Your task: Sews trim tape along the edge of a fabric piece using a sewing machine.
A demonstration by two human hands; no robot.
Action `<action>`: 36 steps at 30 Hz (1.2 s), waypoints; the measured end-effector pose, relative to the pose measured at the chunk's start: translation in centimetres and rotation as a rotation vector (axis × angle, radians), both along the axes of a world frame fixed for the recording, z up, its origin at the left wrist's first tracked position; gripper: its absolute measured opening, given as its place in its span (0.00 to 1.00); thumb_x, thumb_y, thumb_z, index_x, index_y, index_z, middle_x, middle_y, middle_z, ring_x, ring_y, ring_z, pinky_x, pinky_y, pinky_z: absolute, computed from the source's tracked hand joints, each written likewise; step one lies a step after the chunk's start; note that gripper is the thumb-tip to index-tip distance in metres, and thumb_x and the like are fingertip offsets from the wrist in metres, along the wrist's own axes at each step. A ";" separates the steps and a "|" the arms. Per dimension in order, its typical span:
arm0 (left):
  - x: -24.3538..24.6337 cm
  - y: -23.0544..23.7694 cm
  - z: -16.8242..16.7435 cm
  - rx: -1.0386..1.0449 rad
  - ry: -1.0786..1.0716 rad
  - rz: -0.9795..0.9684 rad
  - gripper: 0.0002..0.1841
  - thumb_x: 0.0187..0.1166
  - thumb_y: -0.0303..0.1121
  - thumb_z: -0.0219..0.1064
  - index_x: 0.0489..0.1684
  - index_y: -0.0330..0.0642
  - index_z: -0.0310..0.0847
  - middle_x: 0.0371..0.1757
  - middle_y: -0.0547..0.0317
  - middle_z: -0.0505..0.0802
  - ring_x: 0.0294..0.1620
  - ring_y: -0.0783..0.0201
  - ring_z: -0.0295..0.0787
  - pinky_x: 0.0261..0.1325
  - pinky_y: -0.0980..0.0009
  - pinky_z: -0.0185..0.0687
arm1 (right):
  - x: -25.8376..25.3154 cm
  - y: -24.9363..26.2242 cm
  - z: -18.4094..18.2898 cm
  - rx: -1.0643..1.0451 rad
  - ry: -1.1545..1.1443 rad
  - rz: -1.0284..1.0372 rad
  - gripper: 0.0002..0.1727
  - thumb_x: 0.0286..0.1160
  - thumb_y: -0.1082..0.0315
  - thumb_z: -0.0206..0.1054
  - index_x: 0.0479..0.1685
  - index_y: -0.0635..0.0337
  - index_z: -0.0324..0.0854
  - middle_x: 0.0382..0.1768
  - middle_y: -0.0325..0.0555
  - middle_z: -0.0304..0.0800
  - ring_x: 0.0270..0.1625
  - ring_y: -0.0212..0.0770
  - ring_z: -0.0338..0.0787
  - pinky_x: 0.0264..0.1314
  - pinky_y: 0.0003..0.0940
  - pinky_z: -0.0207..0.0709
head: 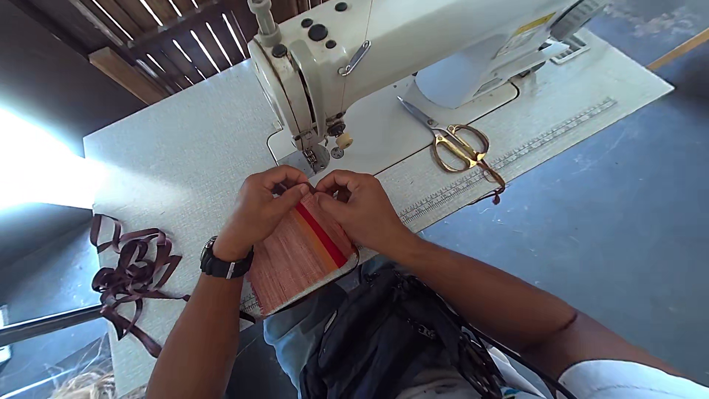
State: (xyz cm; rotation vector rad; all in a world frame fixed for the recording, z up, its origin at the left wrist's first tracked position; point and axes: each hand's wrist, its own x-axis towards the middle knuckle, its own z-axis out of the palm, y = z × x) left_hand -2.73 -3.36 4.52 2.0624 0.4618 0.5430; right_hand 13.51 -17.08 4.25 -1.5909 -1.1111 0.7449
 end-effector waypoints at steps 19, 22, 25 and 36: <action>3.8 0.0 -2.3 0.393 0.256 0.145 0.07 0.82 0.38 0.68 0.41 0.50 0.92 0.49 0.55 0.88 0.58 0.50 0.78 0.56 0.51 0.74 | 1.9 1.4 -1.4 -0.252 -0.281 -0.004 0.15 0.80 0.64 0.71 0.62 0.52 0.79 0.30 0.41 0.91 0.27 0.43 0.89 0.27 0.49 0.83; 3.7 0.1 -2.6 0.387 0.267 0.152 0.08 0.82 0.39 0.67 0.42 0.51 0.92 0.48 0.59 0.88 0.58 0.53 0.79 0.58 0.54 0.73 | 2.0 1.5 -1.2 -0.283 -0.308 0.019 0.14 0.80 0.63 0.72 0.60 0.51 0.80 0.30 0.41 0.91 0.29 0.43 0.90 0.29 0.49 0.84; 2.8 0.2 -2.7 0.376 0.213 0.113 0.09 0.83 0.40 0.66 0.42 0.51 0.92 0.48 0.61 0.89 0.59 0.56 0.78 0.60 0.57 0.72 | 2.5 1.4 -1.2 -0.262 -0.292 0.063 0.13 0.80 0.62 0.72 0.57 0.53 0.81 0.29 0.41 0.90 0.27 0.42 0.89 0.29 0.47 0.84; 1.4 0.1 -2.2 0.417 0.120 0.024 0.09 0.82 0.35 0.65 0.41 0.47 0.92 0.56 0.60 0.93 0.69 0.55 0.79 0.73 0.57 0.71 | 4.8 3.2 -2.2 0.013 -0.632 0.009 0.11 0.81 0.64 0.68 0.54 0.55 0.92 0.53 0.52 0.86 0.54 0.52 0.85 0.53 0.50 0.82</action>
